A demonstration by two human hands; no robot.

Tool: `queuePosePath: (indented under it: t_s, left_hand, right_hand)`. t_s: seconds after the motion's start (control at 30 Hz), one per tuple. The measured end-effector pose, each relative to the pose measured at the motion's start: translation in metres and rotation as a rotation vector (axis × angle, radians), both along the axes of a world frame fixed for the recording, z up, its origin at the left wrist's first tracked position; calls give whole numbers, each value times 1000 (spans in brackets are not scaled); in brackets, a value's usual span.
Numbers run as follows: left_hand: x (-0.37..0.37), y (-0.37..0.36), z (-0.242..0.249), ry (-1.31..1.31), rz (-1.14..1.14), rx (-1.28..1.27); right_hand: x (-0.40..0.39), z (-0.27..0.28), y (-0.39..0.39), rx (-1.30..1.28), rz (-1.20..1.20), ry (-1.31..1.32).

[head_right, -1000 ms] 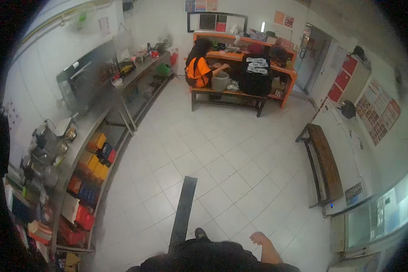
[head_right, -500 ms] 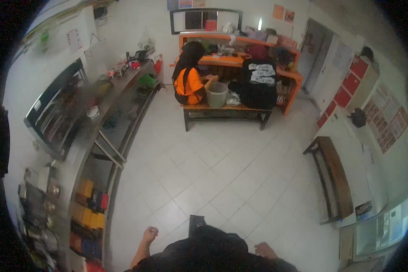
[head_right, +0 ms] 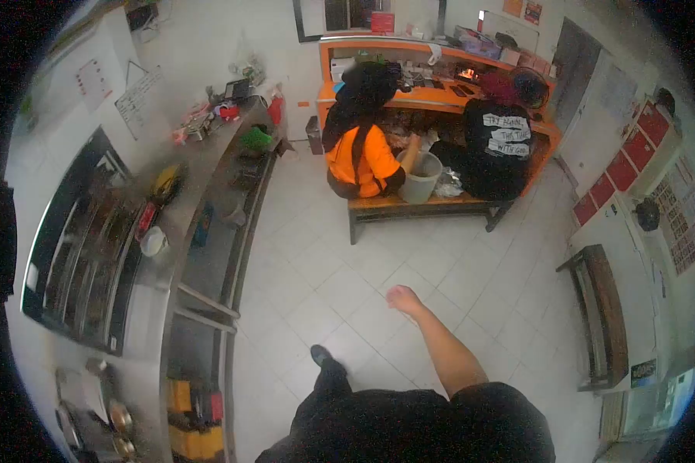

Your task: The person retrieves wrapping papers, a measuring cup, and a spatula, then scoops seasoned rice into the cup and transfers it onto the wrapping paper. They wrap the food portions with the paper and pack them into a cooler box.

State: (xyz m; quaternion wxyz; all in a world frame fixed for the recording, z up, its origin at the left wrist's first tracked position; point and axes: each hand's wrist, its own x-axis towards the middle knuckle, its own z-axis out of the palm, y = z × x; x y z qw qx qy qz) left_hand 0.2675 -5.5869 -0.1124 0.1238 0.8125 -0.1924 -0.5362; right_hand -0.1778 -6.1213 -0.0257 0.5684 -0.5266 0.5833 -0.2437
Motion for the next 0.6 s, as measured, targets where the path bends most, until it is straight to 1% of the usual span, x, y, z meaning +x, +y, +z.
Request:
queuePosePath:
  t_s: [0.07,0.17,0.27,0.3,0.37,0.4,0.43,0.47,0.5,0.57,0.6]
  left_hand:
    - [43,-65,2,14,-45,-21]
    - [119,-172,3,5,-156,-55]
    - [221,-301,-11,-109,-315,-129]
    - [254,-354,-16,-186,-342,-170]
    - [318,-469,-27,-338,-284,-323]
    - [354,-529,-22,-95,-231,-528]
    - [377,-583,-21,65,-41,-690]
    - [356,-637,70,42,71,-508]
    - [371,-685,67,37,64,-651]
    - [396,-763,60,31,71,-819]
    - [399,-789,70,15,18,-786]
  right_hand:
    - [56,27,-45,152,-58,-96]
    - [110,31,-82,239,201,-18]
    - [155,52,-125,305,244,43]
    - [166,58,-142,290,216,23]
    - [179,67,-170,269,155,-20]
    - [187,70,-188,278,106,-33]
    - [193,73,-206,287,59,-45]
    - [201,73,-231,292,15,-55]
    - [212,73,-256,281,-19,-76]
    - [229,72,-303,266,-91,-114]
    - [240,72,-326,271,-92,-115]
